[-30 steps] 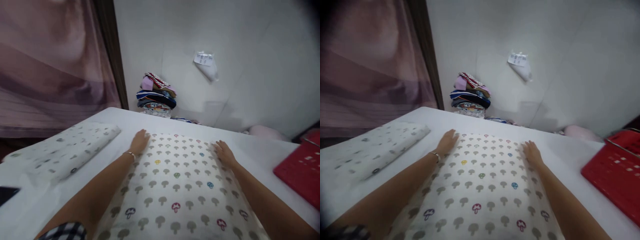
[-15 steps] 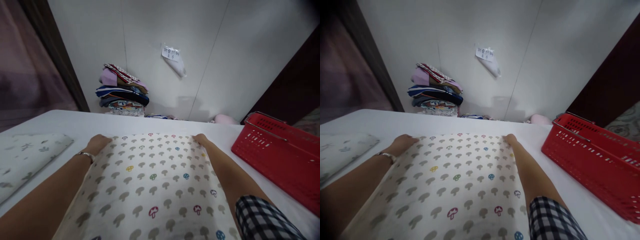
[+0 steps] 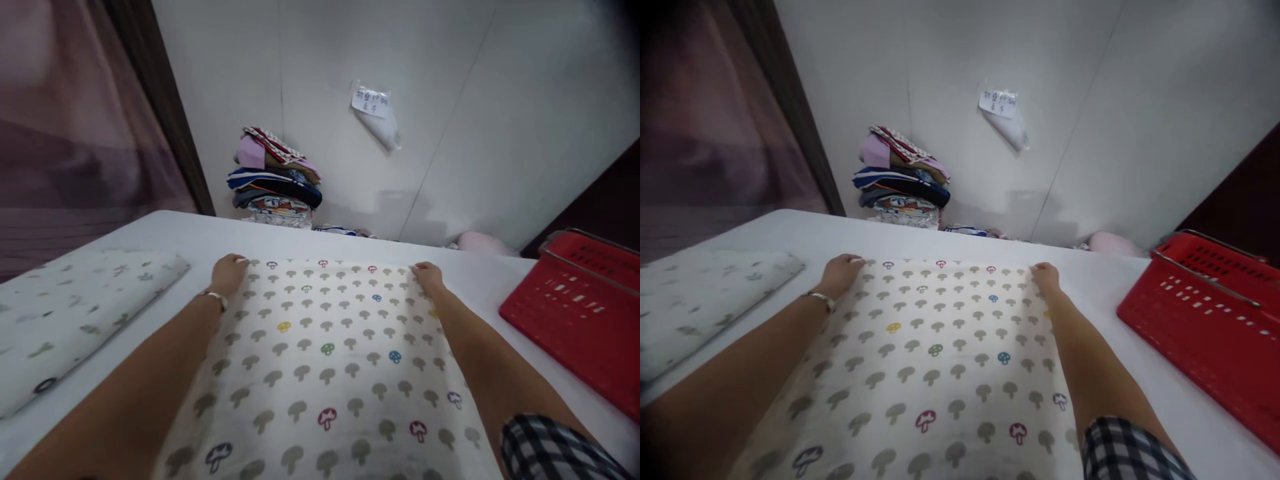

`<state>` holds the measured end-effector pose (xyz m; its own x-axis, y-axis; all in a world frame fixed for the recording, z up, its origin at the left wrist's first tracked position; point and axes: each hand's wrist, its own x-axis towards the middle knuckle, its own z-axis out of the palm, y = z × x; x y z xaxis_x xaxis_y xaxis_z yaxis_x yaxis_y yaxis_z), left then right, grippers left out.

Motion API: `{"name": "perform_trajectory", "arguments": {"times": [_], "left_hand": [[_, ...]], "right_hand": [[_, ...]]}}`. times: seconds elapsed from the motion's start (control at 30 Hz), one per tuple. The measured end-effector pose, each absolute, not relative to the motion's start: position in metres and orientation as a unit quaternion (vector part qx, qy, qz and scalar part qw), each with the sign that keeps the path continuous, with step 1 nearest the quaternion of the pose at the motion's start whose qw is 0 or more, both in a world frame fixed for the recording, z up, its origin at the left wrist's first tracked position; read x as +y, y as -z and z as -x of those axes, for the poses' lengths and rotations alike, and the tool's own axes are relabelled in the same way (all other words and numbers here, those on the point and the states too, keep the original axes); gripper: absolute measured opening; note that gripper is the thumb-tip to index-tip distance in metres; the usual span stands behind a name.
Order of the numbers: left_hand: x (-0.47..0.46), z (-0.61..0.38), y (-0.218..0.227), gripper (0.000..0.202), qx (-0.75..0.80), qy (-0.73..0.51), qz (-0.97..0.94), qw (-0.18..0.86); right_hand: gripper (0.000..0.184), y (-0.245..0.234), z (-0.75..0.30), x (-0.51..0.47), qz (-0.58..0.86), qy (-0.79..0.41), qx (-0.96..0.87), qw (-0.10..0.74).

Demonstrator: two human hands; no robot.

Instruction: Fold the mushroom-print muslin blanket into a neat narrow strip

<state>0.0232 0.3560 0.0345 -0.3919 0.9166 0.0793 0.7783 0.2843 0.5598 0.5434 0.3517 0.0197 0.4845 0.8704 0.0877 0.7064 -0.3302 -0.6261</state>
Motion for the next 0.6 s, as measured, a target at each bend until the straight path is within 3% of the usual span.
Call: {"name": "perform_trajectory", "arguments": {"times": [0.3, 0.6], "left_hand": [[0.36, -0.036, -0.02, 0.032, 0.778, -0.161, -0.607, 0.035], [0.354, -0.035, -0.034, 0.044, 0.78, -0.161, -0.604, 0.04]], "right_hand": [[0.038, -0.001, -0.537, 0.354, 0.814, -0.077, -0.494, 0.297], [0.044, -0.012, -0.516, 0.346, 0.771, 0.089, -0.625, 0.085]]}}
